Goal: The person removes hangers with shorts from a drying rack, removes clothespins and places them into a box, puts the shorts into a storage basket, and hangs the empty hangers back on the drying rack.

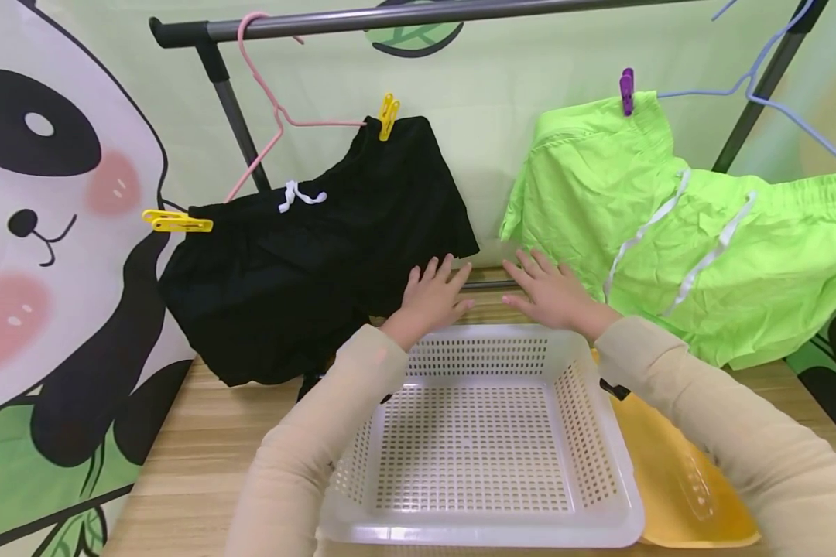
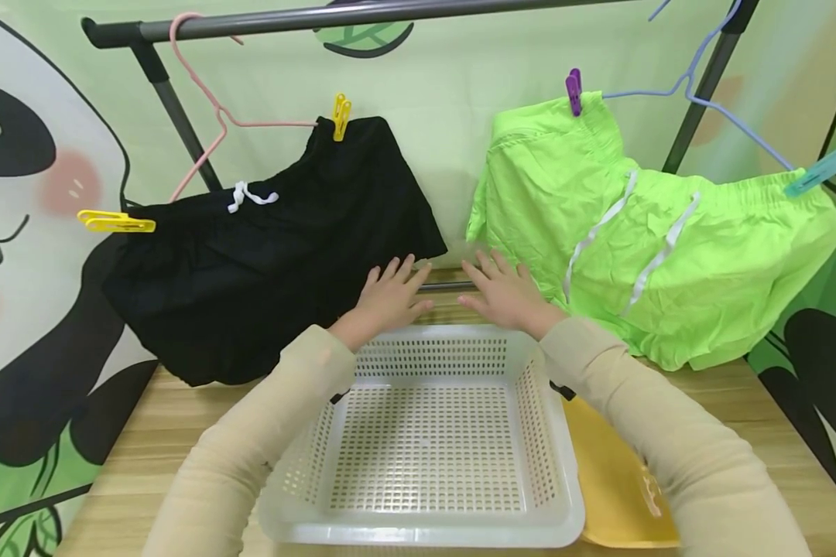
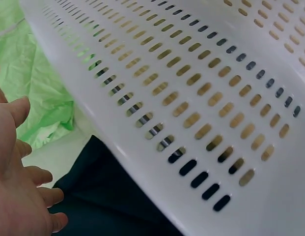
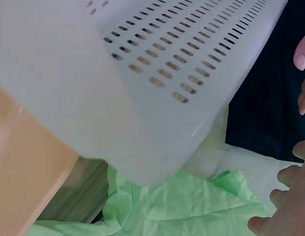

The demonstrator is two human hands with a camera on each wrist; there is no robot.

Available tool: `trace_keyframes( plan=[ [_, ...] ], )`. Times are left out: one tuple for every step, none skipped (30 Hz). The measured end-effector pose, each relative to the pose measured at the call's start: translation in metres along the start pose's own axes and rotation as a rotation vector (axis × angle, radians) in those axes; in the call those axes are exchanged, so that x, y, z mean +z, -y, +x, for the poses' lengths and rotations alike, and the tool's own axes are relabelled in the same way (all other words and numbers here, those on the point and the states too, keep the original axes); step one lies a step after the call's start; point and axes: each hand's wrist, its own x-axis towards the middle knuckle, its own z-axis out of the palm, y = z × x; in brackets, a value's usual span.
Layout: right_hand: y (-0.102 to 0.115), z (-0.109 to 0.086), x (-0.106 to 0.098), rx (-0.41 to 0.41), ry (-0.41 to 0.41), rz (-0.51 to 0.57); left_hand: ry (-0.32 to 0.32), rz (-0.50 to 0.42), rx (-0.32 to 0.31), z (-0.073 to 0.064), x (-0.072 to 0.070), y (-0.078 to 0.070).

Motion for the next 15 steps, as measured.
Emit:
trace_keyframes(
  plan=[
    [0.0,-0.001,0.0,-0.001,-0.001,0.006,-0.005,0.0,0.007,-0.002,-0.002,0.0],
    [0.001,-0.003,0.0,-0.004,-0.004,0.009,-0.009,0.0,0.013,-0.004,-0.003,0.001],
    [0.001,-0.004,0.0,-0.008,-0.007,0.012,-0.014,-0.001,0.018,-0.006,-0.005,0.001],
    [0.002,-0.005,0.001,-0.013,-0.005,0.018,-0.021,0.001,0.025,-0.008,-0.006,0.001],
    [0.002,-0.007,0.001,-0.017,-0.003,0.022,-0.03,0.006,0.031,-0.01,-0.007,0.002],
    [0.002,-0.008,0.001,-0.02,0.002,0.025,-0.035,0.006,0.037,-0.012,-0.009,0.003],
    [0.003,-0.01,0.001,-0.025,0.005,0.028,-0.042,0.009,0.043,-0.014,-0.01,0.003],
    [0.003,-0.011,0.001,-0.032,0.005,0.029,-0.055,0.007,0.051,-0.016,-0.012,0.004],
    [0.003,-0.013,0.001,-0.037,0.007,0.031,-0.067,0.007,0.061,-0.018,-0.013,0.004],
    [0.004,-0.014,0.002,-0.041,0.006,0.034,-0.079,0.009,0.068,-0.021,-0.015,0.005],
    [0.004,-0.016,0.002,-0.048,0.003,0.032,-0.089,0.008,0.075,-0.023,-0.017,0.005],
    [0.005,-0.017,0.002,-0.052,-0.001,0.034,-0.101,0.004,0.084,-0.025,-0.019,0.006],
    [0.005,-0.019,0.002,-0.056,-0.004,0.037,-0.114,0.009,0.091,-0.028,-0.021,0.006],
    [0.005,-0.02,0.003,-0.061,-0.005,0.037,-0.124,0.013,0.098,-0.03,-0.023,0.007],
    [0.006,-0.021,0.003,-0.064,-0.004,0.038,-0.13,0.017,0.102,-0.033,-0.025,0.007]
  ],
)
